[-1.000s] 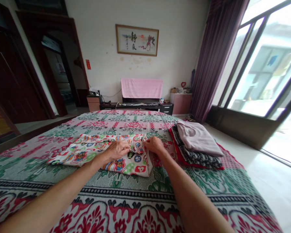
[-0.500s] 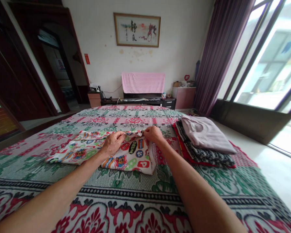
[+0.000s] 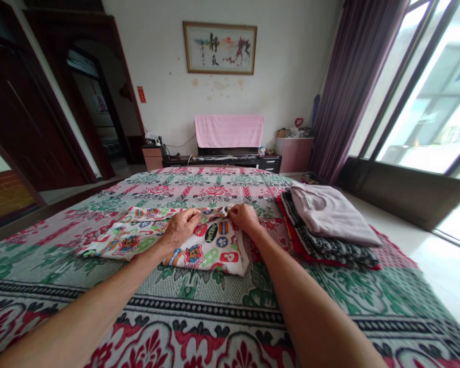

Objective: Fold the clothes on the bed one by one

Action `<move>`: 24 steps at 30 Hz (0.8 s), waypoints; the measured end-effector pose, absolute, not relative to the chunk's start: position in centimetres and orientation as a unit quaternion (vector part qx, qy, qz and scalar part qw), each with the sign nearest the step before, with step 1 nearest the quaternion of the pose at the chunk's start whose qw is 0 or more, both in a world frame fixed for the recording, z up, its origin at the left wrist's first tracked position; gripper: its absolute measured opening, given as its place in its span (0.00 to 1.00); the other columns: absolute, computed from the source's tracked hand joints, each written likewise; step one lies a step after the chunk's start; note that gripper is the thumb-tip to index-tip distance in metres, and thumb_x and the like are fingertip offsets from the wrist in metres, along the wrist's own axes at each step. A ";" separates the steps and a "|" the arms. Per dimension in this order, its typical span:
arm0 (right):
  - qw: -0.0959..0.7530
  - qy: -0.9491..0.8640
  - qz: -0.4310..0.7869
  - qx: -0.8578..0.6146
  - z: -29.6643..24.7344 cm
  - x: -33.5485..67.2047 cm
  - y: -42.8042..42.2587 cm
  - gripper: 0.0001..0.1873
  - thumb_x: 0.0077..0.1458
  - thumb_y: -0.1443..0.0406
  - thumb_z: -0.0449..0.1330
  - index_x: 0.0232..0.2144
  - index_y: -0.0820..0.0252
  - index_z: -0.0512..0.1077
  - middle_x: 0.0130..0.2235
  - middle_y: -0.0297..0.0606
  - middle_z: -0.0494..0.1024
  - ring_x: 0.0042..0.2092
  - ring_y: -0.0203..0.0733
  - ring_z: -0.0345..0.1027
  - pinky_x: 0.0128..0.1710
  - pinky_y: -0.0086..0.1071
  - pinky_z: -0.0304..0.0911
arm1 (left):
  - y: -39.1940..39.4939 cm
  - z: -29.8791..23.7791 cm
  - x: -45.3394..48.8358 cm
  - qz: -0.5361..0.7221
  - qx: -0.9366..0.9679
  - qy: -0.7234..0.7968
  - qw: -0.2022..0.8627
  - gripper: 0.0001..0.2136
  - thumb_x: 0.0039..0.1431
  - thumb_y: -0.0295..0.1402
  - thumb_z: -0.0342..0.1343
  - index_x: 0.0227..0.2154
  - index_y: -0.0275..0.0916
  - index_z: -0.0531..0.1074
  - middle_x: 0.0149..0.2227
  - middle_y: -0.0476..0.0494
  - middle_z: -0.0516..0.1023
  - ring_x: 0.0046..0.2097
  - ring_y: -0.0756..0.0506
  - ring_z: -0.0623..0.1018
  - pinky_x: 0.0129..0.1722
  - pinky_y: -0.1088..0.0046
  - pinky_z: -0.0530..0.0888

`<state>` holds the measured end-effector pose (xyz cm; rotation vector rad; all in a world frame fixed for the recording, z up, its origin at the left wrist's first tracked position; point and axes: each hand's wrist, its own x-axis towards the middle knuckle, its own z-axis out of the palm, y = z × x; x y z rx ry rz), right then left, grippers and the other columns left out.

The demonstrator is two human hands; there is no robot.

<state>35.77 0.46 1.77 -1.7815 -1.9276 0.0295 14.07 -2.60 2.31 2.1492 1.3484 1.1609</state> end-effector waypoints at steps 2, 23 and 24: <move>0.244 -0.706 0.004 -0.665 1.7 35.8 0.6 0.13 0.51 0.61 0.55 0.30 0.56 0.79 0.30 0.37 0.80 0.32 0.38 0.71 0.30 0.26 0.56 | -2.5 2.2 14.0 0.410 0.758 0.475 0.177 0.12 0.58 0.37 0.47 0.29 0.39 0.73 0.21 0.52 0.70 0.27 0.51 0.69 0.29 0.78 0.64; 0.384 -0.750 0.058 -0.536 5.2 31.2 0.1 0.18 0.52 0.54 0.53 0.24 0.61 0.74 0.22 0.32 0.70 0.28 0.34 0.63 0.27 0.25 0.55 | -1.2 3.9 13.3 0.481 0.682 0.515 0.197 0.14 0.57 0.35 0.51 0.43 0.37 0.75 0.37 0.44 0.81 0.37 0.47 0.78 0.37 0.75 0.71; 0.407 -0.711 0.078 -0.568 5.4 31.1 0.5 0.21 0.52 0.52 0.52 0.21 0.62 0.73 0.18 0.30 0.66 0.25 0.32 0.60 0.24 0.25 0.52 | -1.3 4.0 13.0 0.476 0.676 0.537 0.171 0.13 0.56 0.35 0.51 0.41 0.37 0.76 0.37 0.43 0.81 0.38 0.47 0.78 0.38 0.75 0.71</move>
